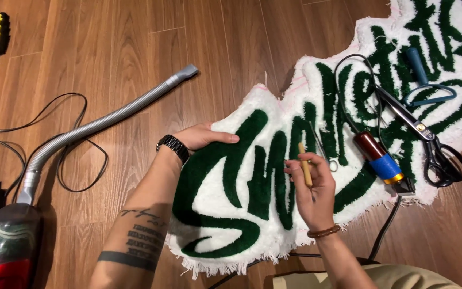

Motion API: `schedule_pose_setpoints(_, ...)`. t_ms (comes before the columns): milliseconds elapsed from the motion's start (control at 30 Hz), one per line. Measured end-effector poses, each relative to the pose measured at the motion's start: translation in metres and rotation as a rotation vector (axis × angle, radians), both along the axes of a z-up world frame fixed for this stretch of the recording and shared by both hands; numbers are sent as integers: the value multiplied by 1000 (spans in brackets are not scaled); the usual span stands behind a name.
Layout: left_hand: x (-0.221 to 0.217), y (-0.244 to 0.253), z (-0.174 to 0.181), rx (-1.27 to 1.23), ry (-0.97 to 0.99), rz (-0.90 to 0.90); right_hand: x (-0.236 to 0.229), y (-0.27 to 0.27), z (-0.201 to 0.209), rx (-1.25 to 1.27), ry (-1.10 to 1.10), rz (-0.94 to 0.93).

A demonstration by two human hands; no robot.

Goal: Marking the back of a tufted rug with a pencil and picking out loose threads or adjusting tufts by hand.

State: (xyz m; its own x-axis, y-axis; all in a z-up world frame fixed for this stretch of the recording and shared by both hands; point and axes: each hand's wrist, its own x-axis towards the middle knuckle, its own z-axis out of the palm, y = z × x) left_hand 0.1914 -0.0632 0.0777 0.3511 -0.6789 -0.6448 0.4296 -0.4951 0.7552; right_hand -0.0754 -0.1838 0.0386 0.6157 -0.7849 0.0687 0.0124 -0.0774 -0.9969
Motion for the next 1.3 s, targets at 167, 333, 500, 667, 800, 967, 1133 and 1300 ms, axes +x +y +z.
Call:
schedule_pose_setpoints(167, 23, 18, -81, 229, -263, -123, 0, 0, -13, 100, 64, 4)
schedule_pose_setpoints(333, 21, 30, -142, 547, -788, -282, 12, -1, -39, 152, 74, 31)
schedule_pose_setpoints(500, -65, 11, -92, 320, -1246, -148, 30, -4, -52, 54, 171, 130)
schedule_pose_setpoints(667, -114, 6, -125, 126, -1266, -93, 46, -4, -61, -35, 246, 216)
schedule_pose_setpoints(800, -117, 5, -132, 203, -1136, -2, 52, -4, -70, -112, 293, 243)
schedule_pose_setpoints(967, -116, -1, -126, 227, -1062, 84, 54, -4, -72, -132, 327, 251)
schedule_pose_setpoints(1133, -116, -6, -135, 251, -1059, 138, 55, -3, -64, -121, 335, 246)
schedule_pose_setpoints(1300, -116, -8, -136, 256, -1051, 164, 54, -4, -70, -105, 311, 228)
